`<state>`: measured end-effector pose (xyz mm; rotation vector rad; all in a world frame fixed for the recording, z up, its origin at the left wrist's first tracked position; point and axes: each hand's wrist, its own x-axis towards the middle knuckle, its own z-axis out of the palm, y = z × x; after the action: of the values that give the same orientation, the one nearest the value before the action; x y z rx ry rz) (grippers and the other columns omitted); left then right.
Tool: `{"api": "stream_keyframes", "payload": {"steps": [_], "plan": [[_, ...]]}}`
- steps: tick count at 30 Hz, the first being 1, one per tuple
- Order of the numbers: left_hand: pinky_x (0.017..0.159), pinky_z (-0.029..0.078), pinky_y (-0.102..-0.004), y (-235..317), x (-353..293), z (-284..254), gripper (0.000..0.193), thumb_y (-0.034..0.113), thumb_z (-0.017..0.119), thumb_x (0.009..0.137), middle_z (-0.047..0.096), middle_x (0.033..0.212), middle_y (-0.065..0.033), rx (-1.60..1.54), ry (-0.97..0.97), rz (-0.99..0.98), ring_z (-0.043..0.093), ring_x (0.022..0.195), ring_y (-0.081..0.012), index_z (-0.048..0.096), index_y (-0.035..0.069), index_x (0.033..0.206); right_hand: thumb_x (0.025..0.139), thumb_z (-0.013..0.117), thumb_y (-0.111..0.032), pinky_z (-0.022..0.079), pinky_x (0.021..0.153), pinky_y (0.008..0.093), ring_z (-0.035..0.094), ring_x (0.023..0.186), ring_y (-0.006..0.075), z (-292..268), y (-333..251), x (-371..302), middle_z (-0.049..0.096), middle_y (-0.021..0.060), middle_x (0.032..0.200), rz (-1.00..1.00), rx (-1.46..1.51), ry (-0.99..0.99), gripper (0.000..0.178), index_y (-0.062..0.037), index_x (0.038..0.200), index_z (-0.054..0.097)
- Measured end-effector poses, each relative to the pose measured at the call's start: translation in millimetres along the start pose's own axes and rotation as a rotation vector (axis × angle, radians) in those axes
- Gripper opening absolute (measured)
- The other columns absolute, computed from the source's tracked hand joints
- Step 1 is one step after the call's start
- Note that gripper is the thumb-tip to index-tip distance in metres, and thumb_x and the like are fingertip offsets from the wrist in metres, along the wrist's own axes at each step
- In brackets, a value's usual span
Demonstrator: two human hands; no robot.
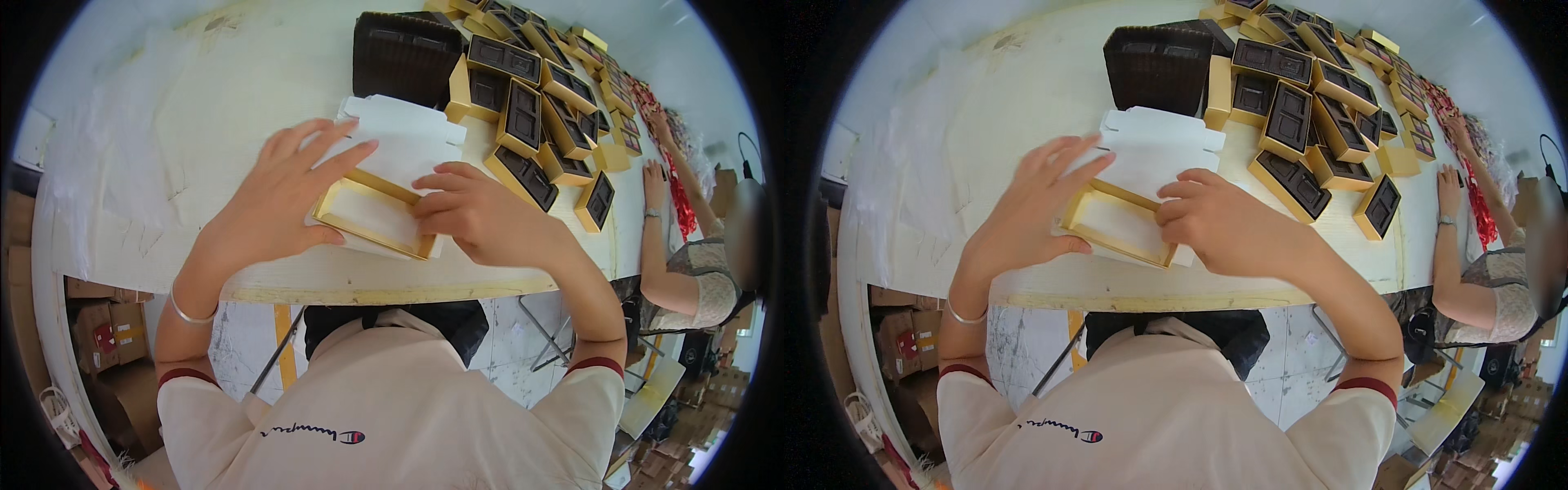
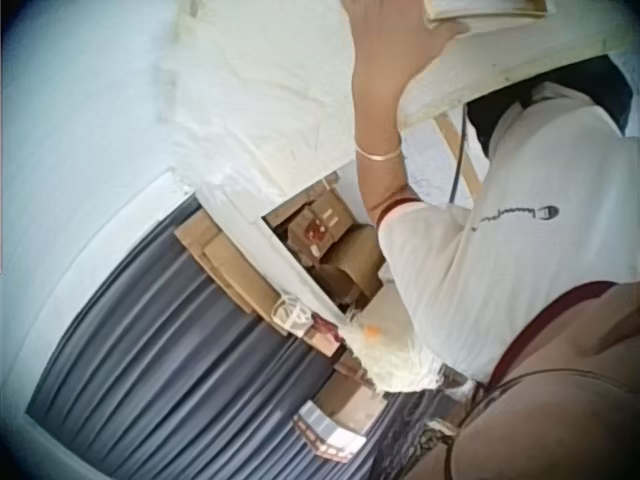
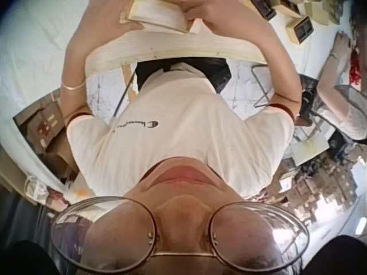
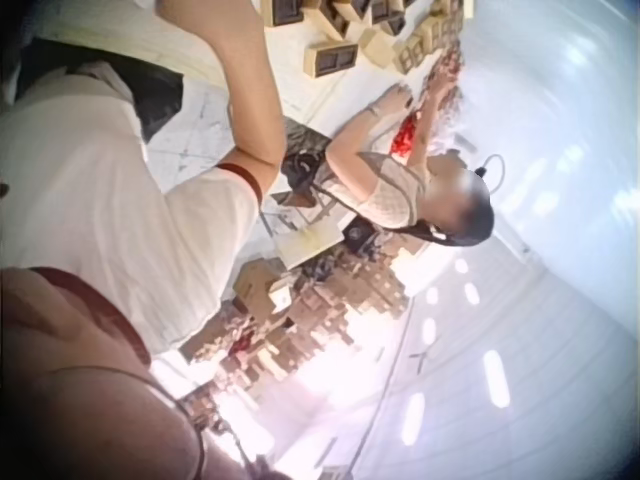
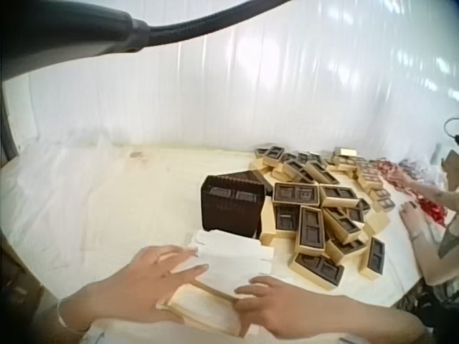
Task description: The person folds flat cardboard pieces into small rectangular boxes and inserts black plastic trays into them. The person repeats this process multiple times, stacking the completed boxes on the table.
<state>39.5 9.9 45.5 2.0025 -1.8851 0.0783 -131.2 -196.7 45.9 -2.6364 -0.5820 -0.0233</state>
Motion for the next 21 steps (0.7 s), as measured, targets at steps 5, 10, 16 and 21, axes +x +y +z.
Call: {"api": "stream_keyframes", "payload": {"steps": [5, 10, 16, 21], "plan": [[0.103, 0.033, -0.0390, -12.3, -5.0, 32.8, 0.072, 0.018, 0.083, 0.063, 0.055, 0.120, -0.0118, -0.247, -0.113, -0.105, 0.049, 0.113, -0.0294, 0.052, 0.006, 0.127, 0.083, 0.049, 0.007, 0.046, 0.089, 0.0343, 0.058, 0.101, 0.0268, -40.9, 56.3, 11.5, 0.062, 0.0118, 0.108, 0.224, 0.032, 0.575, 0.033, -0.0028, 0.113, 0.062], [0.102, 0.034, -0.0392, -5.3, -7.5, 41.1, 0.072, 0.022, 0.084, 0.063, 0.056, 0.116, -0.0110, -0.259, -0.133, -0.232, 0.049, 0.112, -0.0296, 0.052, 0.006, 0.126, 0.081, 0.067, -0.013, 0.047, 0.082, 0.0381, 0.058, 0.092, 0.0290, -56.7, 109.9, 49.8, 0.064, 0.0115, 0.092, 0.188, -0.676, 0.511, 0.018, -0.0003, 0.094, 0.066], [0.100, 0.035, -0.0388, -4.7, -13.0, 40.7, 0.075, 0.025, 0.084, 0.062, 0.057, 0.119, -0.0105, -0.273, -0.010, -0.183, 0.049, 0.109, -0.0295, 0.051, 0.006, 0.127, 0.079, 0.070, -0.015, 0.048, 0.072, 0.0395, 0.061, 0.078, 0.0315, -68.8, 110.2, 61.7, 0.063, 0.0149, 0.081, 0.338, -0.389, 0.420, 0.016, -0.0003, 0.080, 0.064], [0.099, 0.036, -0.0397, -11.5, -15.7, 44.0, 0.077, 0.024, 0.084, 0.062, 0.057, 0.119, -0.0094, -0.314, -0.067, -0.212, 0.049, 0.109, -0.0297, 0.049, 0.006, 0.128, 0.088, 0.065, -0.027, 0.044, 0.078, 0.0342, 0.052, 0.088, 0.0245, -97.9, 118.6, 52.5, 0.055, 0.0117, 0.097, 0.190, -0.293, 0.370, 0.028, -0.0035, 0.103, 0.060]]}}
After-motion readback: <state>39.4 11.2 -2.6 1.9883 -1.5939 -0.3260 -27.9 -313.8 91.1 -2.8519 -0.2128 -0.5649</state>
